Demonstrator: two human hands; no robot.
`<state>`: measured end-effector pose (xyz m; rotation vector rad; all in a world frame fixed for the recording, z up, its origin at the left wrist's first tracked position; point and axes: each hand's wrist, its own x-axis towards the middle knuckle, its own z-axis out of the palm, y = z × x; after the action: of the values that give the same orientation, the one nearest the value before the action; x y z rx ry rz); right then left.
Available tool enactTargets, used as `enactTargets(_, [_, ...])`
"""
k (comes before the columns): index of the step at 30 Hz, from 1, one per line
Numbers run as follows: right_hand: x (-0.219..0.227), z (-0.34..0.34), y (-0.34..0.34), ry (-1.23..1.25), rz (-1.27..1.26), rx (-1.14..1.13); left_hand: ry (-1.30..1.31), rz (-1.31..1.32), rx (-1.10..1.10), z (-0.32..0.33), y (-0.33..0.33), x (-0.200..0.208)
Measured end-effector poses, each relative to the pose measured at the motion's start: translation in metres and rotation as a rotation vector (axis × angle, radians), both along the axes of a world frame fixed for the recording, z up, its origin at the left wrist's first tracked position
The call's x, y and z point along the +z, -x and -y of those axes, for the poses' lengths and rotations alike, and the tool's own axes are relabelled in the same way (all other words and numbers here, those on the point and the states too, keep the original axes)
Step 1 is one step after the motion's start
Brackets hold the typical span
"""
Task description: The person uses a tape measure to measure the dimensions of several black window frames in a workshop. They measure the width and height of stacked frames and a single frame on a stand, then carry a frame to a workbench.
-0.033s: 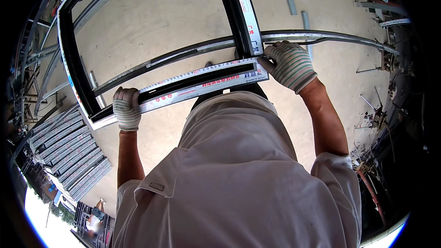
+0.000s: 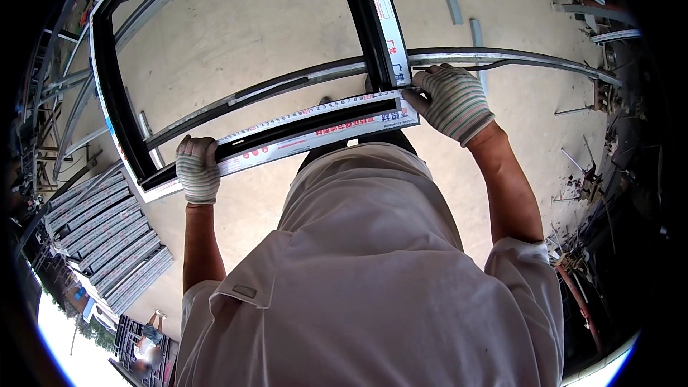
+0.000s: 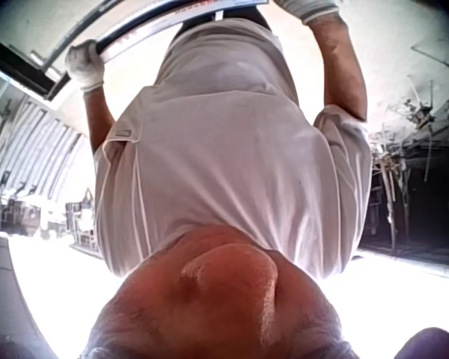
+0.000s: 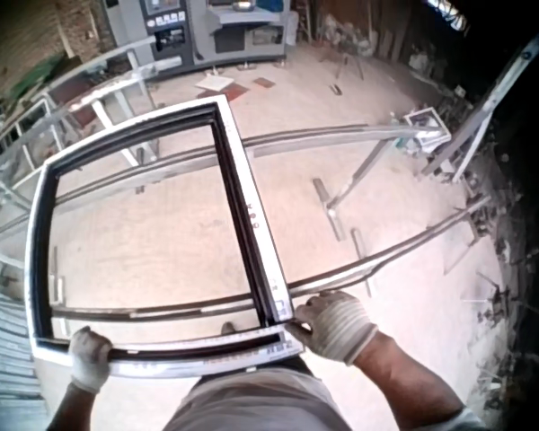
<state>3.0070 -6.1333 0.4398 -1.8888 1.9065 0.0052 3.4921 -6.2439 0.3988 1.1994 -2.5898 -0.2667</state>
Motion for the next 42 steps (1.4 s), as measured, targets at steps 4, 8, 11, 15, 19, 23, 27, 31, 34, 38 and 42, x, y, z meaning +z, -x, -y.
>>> enactTargets(4, [-0.003,0.000,0.002,-0.013,-0.004,0.012,-0.011,-0.023,0.004,0.001,-0.001,0.000])
enactTargets(8, [-0.001,0.001,0.000,-0.044,-0.020,0.005,-0.007,-0.052,0.018,0.001,0.001,0.001])
enactTargets(11, [0.001,0.003,-0.001,-0.070,-0.033,0.002,-0.012,-0.059,0.027,0.000,0.001,0.002])
enactTargets(15, [0.007,0.005,-0.004,-0.094,-0.063,-0.004,0.002,-0.083,0.026,0.001,-0.001,0.002])
enactTargets(19, [0.007,0.004,-0.006,-0.087,-0.064,0.000,0.000,-0.088,0.030,0.001,-0.001,0.003])
enactTargets(23, [0.001,-0.001,-0.005,-0.032,-0.064,0.006,0.003,-0.090,0.028,0.000,-0.004,0.002])
enactTargets(27, [0.001,-0.002,-0.004,-0.029,-0.063,-0.013,0.011,-0.101,0.029,-0.001,-0.002,0.003])
enactTargets(31, [0.001,-0.002,-0.004,-0.015,-0.057,-0.029,0.014,-0.093,0.033,0.000,-0.001,0.002])
enactTargets(34, [-0.009,-0.006,0.002,0.033,-0.030,-0.027,0.022,-0.089,0.044,-0.001,0.000,-0.003])
enactTargets(38, [0.003,0.001,-0.006,0.123,-0.024,0.011,-0.003,-0.079,0.065,-0.001,-0.007,-0.003])
enactTargets(42, [-0.012,-0.005,0.002,0.146,-0.013,0.021,-0.066,0.013,0.099,0.009,-0.011,0.008])
